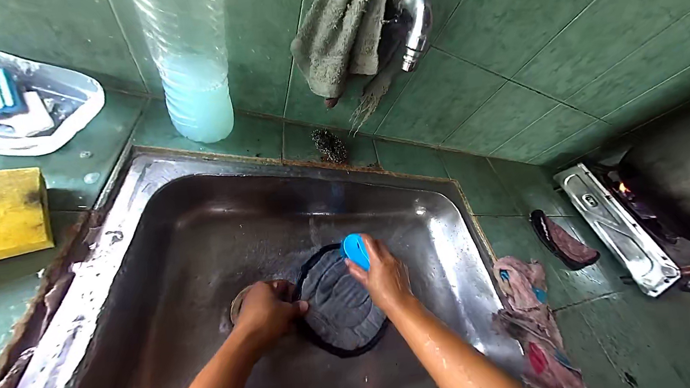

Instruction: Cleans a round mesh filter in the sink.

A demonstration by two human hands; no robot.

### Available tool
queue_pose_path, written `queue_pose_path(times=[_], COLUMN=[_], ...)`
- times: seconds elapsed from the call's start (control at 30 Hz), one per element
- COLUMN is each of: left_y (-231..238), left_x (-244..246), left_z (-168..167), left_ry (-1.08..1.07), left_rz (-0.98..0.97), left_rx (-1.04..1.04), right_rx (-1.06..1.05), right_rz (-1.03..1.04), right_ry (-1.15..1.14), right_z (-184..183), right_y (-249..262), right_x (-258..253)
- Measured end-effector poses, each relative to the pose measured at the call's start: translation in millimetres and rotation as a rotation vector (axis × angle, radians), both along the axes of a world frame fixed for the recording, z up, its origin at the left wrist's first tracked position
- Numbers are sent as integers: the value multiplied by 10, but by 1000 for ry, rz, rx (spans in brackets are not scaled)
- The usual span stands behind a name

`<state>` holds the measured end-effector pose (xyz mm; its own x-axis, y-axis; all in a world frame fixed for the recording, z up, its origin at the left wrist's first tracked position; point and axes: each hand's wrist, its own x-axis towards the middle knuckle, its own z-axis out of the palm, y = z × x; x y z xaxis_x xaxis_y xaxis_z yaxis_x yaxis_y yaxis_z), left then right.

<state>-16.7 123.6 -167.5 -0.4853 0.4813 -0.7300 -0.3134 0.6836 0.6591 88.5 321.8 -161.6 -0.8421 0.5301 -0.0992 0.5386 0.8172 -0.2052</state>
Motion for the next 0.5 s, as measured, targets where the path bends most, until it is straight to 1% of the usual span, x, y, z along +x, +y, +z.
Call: queue_pose_path(times=[0.07,0.13,0.17,0.2,0.23,0.3,0.33,0.37,0.43,0.47,0.5], left_y=[50,37,12,-22,-45,16,59,86,71,46,12], left_x=[22,-22,-49,-63,-54,-47,-21,-5,-31,-51,-58], left_z=[-37,-61,-59,-63,-64,-31,-24,-25,-42,-40,-28], left_ry=[28,70,84,71,52,60,65,74,107,126,116], left_rz=[14,8,-12,-34,-54,-68,-73,-83,-106,-119,-135], left_rx=[-1,7,0,-4,-7,0,4,5,0,-11,-22], right_rx=[-27,-103,-109,-80,-45,-2,-6,-26,-97,-113,-97], right_rz=[-39,36,83,98,67,-40,-79,-90,-15,42,66], right_ry=[-40,-58,-53,-34,-33,-97,-131,-129,-67,-44,-25], right_z=[91,134,114,60,20,95,172,235,252,199,110], right_y=[-159,-531,-636,-588,-414,-54,-30,-118,-478,-607,-596], right_x=[-68,-65,-20,39,75,-42,-99,-130,-122,-90,-38])
